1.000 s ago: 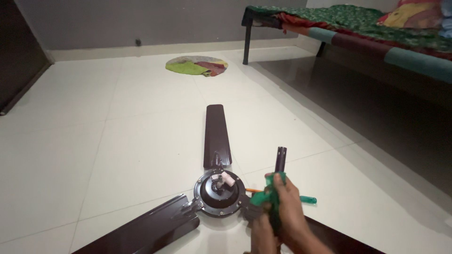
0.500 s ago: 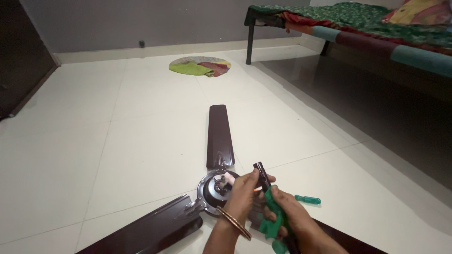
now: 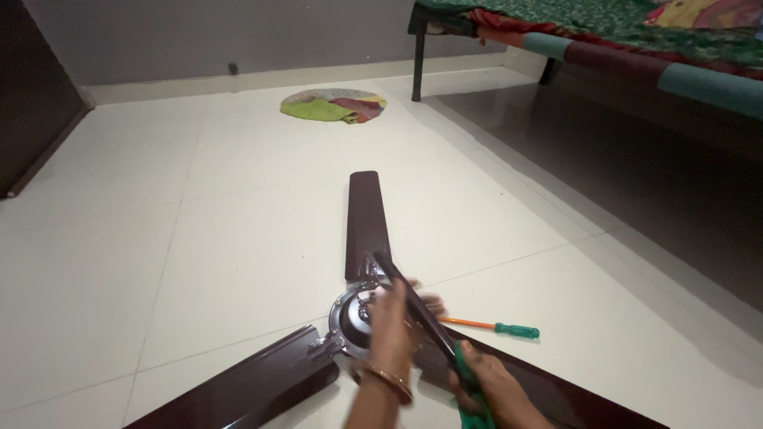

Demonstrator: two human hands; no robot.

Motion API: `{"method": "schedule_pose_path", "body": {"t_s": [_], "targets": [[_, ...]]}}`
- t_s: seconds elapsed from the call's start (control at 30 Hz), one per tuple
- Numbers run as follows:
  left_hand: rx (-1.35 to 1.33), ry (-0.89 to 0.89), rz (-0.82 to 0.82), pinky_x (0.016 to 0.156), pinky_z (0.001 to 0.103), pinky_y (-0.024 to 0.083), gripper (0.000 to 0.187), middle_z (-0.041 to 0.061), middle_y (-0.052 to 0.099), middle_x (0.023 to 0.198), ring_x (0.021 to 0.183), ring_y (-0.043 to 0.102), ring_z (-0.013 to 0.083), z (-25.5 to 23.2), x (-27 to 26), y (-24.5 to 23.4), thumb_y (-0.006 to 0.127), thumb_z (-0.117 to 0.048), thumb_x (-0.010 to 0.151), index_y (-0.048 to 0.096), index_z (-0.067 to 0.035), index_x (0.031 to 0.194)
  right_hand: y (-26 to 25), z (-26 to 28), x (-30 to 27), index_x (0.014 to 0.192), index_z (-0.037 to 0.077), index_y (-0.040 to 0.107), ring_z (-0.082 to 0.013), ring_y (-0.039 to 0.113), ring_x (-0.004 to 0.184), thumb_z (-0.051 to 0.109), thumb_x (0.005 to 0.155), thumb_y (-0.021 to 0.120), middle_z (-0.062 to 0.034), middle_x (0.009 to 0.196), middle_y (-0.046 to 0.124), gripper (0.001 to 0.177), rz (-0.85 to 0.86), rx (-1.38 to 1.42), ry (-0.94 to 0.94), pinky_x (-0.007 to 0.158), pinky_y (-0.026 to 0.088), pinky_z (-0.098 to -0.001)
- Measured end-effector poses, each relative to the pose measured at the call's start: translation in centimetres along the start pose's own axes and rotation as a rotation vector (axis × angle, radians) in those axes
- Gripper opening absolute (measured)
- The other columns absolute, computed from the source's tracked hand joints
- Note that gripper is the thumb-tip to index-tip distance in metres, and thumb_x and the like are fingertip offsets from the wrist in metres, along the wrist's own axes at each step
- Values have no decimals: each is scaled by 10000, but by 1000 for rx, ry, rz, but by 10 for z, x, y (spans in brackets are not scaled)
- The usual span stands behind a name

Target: The person assembles an electric fan on the floor by inserting a rod into the central hub, attaching a cap, and wiping the components with a cloth. The person uses a screwdriver to tighten parts and handles the fan blades and central hub throughout.

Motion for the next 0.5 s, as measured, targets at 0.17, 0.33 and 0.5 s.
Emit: {"method": "schedule_pose_path", "body": {"t_s": [0.17,0.33,0.5], "targets": [[-55,8,123,578,344,573,372,78,637,673,599,688,239,47,-11,-7,445,-393,1027,583,-48,1020,-14,-20,9,861,39,609,-157,474,543,593,988,484,-56,625,541,582,-134,-295,-82,522,411,-313],[189,89,136,376,271,375,432,-13,472,558,406,438,96,41,-14,-27,413,-430,1064,620,-53,1020,-47,2,6,1078,45,639,-92,610,870,499,970,604,-29,942,654,468,-346,-554,-174,737,462,-296],[298,-50,391,322,268,298,412,-14,451,519,345,403,96,32,-43,-25,415,-431,1076,597,-70,998,-47,94,-6,1119,-41,668,-244,664,753,492,984,528,-125,858,648,567,-361,-82,-381,676,584,-444]]}}
Point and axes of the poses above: each hand's wrist, its own x-axis towards the middle knuckle, its own y-axis out of the palm, z = x × y, the point moved 4 cm from there along x, towards the middle knuckle
